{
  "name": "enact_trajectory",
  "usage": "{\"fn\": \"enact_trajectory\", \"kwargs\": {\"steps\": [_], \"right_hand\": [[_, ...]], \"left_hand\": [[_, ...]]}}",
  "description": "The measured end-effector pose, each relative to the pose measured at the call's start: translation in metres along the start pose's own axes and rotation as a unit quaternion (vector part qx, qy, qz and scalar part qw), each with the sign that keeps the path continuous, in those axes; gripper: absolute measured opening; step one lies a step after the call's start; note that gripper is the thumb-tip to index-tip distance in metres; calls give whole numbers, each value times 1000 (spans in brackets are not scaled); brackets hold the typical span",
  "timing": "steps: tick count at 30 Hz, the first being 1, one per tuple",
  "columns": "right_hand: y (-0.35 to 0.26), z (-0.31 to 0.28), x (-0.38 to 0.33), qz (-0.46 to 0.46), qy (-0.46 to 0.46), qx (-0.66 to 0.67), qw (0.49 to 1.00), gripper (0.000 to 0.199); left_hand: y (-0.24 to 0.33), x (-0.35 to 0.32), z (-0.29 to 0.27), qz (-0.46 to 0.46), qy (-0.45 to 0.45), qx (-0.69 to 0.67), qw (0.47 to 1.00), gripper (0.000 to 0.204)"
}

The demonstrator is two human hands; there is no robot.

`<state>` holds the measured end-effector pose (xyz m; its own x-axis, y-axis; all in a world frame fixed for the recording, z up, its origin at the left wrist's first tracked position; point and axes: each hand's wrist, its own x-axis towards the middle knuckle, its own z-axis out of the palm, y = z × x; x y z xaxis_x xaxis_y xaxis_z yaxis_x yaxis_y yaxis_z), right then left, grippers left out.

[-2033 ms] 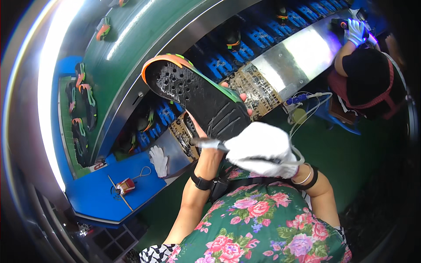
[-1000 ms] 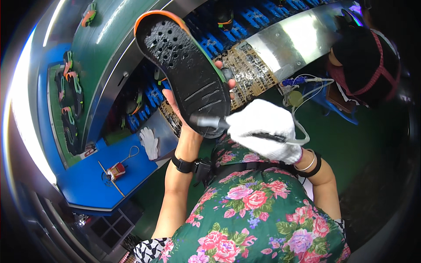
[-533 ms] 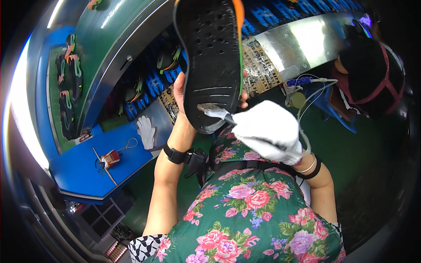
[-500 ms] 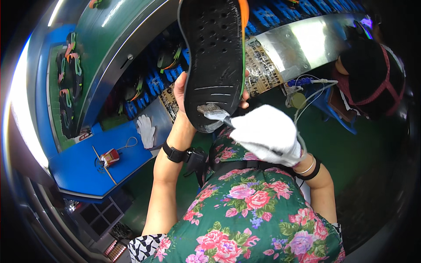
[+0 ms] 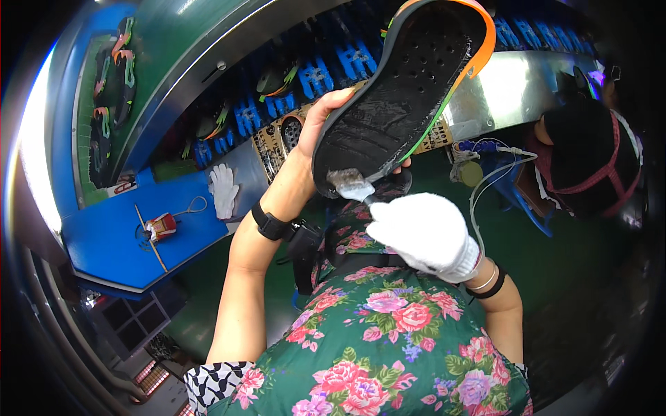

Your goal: Brushing glue or chemical primer onto the bottom of shoe soles on an assembly line.

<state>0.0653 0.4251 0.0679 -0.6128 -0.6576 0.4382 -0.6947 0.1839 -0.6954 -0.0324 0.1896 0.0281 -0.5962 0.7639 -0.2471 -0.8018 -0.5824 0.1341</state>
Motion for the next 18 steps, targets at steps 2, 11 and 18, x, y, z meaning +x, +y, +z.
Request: {"fn": "enact_trajectory", "kwargs": {"steps": [2, 11, 18], "right_hand": [[-5, -2, -1, 12, -3, 41, 999, 37], [9, -8, 0, -10, -18, -8, 1000, 43], [9, -19, 16, 32, 39, 13, 999, 35]], "left_hand": [[-1, 2, -1, -6, -15, 12, 1000, 71], [14, -3, -14, -36, 88, 14, 995, 71], [12, -10, 9, -34, 197, 52, 978, 38]]}}
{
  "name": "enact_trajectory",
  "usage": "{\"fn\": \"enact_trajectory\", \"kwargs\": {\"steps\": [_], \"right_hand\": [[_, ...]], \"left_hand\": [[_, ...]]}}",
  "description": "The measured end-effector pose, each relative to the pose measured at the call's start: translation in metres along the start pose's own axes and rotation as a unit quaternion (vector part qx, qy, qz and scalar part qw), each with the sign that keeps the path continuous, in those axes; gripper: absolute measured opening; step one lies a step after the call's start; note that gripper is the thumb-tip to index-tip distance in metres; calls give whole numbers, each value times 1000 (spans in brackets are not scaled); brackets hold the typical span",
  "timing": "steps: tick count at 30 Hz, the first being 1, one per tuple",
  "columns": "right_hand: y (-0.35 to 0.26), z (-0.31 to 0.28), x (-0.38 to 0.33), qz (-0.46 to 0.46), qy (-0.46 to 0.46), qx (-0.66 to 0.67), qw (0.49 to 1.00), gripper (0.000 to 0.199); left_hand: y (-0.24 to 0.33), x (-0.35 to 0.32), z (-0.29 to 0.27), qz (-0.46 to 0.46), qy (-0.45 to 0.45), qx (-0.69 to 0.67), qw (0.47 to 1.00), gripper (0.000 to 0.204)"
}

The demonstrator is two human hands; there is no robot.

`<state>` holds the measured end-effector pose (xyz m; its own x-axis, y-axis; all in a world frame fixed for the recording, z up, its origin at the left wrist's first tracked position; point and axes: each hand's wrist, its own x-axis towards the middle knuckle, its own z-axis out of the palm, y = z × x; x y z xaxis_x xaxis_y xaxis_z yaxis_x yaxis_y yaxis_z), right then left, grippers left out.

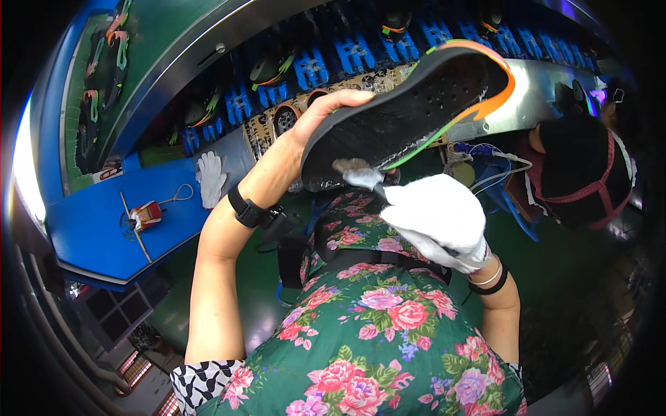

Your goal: Brushing glue or chemical primer onto the bottom of shoe soles on an assembly line.

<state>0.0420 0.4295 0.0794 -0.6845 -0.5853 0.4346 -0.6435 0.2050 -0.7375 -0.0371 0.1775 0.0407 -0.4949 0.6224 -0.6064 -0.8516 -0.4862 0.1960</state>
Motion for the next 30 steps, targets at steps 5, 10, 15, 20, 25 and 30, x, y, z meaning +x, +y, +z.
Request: {"fn": "enact_trajectory", "kwargs": {"steps": [5, 10, 15, 20, 25, 30], "right_hand": [[-1, 10, -4, -52, -61, 15, 997, 38], [-2, -2, 10, -40, -30, -1, 999, 38], [-4, 3, 11, -76, -67, -7, 995, 32], [-10, 3, 16, -109, -82, -88, 987, 29], [-12, 5, 12, -82, -114, 3, 990, 30], [-18, 12, 15, -95, -94, -47, 990, 31]], "left_hand": [[8, -8, -2, 4, -36, 35, 999, 31], [9, -17, 2, 4, -10, 60, 998, 30], [12, -22, -2, -4, -23, 47, 999, 27], [12, -26, -8, 16, -33, 70, 997, 28], [15, -39, -6, -8, 6, 66, 998, 29], [12, -40, -16, 14, -8, 83, 996, 32]]}}
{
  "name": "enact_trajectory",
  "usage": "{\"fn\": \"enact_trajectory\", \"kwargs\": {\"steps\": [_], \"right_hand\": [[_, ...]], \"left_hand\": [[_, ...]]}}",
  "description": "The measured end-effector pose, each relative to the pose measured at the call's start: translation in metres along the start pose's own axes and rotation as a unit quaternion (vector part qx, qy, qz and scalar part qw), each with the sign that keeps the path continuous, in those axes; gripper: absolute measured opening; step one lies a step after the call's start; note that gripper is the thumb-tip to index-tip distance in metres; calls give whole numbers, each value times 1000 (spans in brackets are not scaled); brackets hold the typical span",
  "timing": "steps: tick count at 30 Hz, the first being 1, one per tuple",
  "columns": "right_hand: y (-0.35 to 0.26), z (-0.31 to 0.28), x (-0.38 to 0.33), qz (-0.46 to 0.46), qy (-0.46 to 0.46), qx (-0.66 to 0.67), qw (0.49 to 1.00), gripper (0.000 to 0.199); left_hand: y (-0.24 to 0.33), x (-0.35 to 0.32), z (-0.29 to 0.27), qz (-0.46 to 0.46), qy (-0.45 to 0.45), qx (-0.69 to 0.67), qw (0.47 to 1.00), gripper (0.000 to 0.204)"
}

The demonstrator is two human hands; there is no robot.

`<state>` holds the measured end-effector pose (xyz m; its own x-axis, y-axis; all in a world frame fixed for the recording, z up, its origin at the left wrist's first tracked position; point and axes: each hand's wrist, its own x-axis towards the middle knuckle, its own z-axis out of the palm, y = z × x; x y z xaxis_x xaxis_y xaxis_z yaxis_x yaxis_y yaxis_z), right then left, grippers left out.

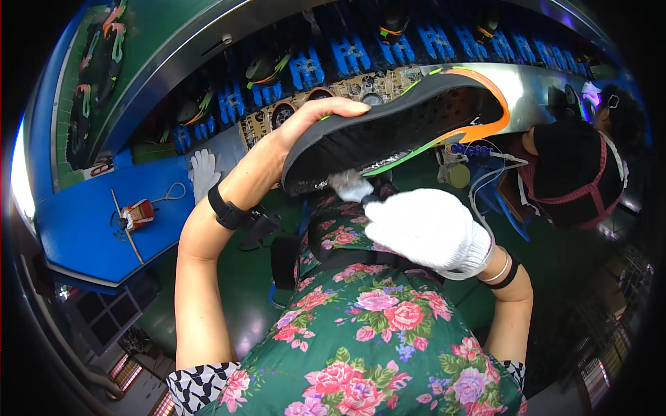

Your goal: Brushing glue or chemical primer onto the bottom of shoe soles on an assembly line.

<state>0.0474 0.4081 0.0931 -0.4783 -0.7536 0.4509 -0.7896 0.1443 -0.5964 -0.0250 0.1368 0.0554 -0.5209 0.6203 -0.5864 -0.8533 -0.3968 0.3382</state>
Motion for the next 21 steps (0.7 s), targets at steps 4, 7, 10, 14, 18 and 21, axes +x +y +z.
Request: {"fn": "enact_trajectory", "kwargs": {"steps": [4, 7, 10, 14, 18, 21], "right_hand": [[8, -6, 6, 1, -11, -10, 1000, 28], [1, 6, 11, 39, 34, 75, 996, 29], [1, 6, 19, 65, 96, 143, 983, 29], [-3, 22, 19, 44, 86, 26, 995, 31], [-1, 21, 19, 115, 103, 256, 954, 22], [-2, 22, 24, 157, 192, 147, 958, 20]], "left_hand": [[-2, -3, -2, -1, -7, -32, 999, 33], [-8, 1, -4, 52, 0, -51, 997, 35], [-12, 5, -16, 78, -57, -85, 992, 40], [-15, 13, -18, 102, -154, -140, 973, 44], [-14, 19, -20, 108, -205, -189, 954, 47], [-15, 24, -28, 126, -215, -190, 950, 49]]}}
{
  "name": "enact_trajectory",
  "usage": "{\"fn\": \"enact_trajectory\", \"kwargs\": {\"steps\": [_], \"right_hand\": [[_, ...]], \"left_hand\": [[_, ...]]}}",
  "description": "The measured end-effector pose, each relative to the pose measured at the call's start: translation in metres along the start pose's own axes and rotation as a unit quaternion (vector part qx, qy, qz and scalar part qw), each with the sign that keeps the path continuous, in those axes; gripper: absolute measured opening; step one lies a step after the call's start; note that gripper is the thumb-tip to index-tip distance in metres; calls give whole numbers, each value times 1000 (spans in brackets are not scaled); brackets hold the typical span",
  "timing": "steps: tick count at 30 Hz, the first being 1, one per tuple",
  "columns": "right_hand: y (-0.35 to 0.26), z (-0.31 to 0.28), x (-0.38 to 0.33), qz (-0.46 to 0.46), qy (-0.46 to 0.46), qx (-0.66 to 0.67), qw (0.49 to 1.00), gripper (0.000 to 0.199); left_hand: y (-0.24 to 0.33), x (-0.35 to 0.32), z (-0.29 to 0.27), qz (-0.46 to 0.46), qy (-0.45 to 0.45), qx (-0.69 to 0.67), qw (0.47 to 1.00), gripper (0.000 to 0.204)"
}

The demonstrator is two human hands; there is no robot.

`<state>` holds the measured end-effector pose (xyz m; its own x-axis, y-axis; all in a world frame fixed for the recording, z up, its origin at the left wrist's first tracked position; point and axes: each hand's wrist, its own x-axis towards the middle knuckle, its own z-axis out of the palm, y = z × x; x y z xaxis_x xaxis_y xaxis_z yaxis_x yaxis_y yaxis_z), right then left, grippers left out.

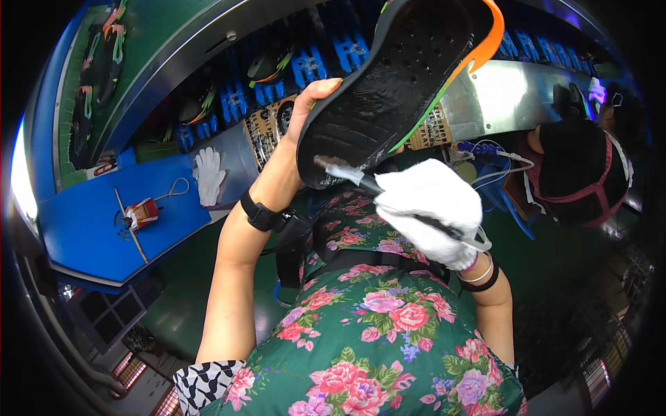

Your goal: Brushing glue or chemical primer onto the bottom of shoe soles on an assembly line.

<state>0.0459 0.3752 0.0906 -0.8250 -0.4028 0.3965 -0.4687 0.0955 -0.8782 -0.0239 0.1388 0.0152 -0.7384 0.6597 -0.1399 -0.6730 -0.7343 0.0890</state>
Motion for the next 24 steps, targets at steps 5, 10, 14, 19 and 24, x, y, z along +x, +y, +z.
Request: {"fn": "enact_trajectory", "kwargs": {"steps": [5, 10, 14, 19, 24], "right_hand": [[0, 3, -6, 45, -43, 139, 988, 17], [17, 0, -12, 137, -27, 206, 969, 18], [16, -26, 6, 111, 44, 84, 989, 17], [37, -62, 46, -66, 99, -238, 964, 21], [36, -51, 44, -148, 53, -349, 924, 23]], "left_hand": [[-6, 2, -17, 32, 80, 67, 994, 66], [-15, 14, -14, 22, 66, 79, 994, 92], [-34, 8, 4, 57, 133, 46, 988, 74], [-60, -2, 1, -18, 42, 9, 999, 75], [-62, -6, 1, 5, 122, -20, 992, 69]]}}
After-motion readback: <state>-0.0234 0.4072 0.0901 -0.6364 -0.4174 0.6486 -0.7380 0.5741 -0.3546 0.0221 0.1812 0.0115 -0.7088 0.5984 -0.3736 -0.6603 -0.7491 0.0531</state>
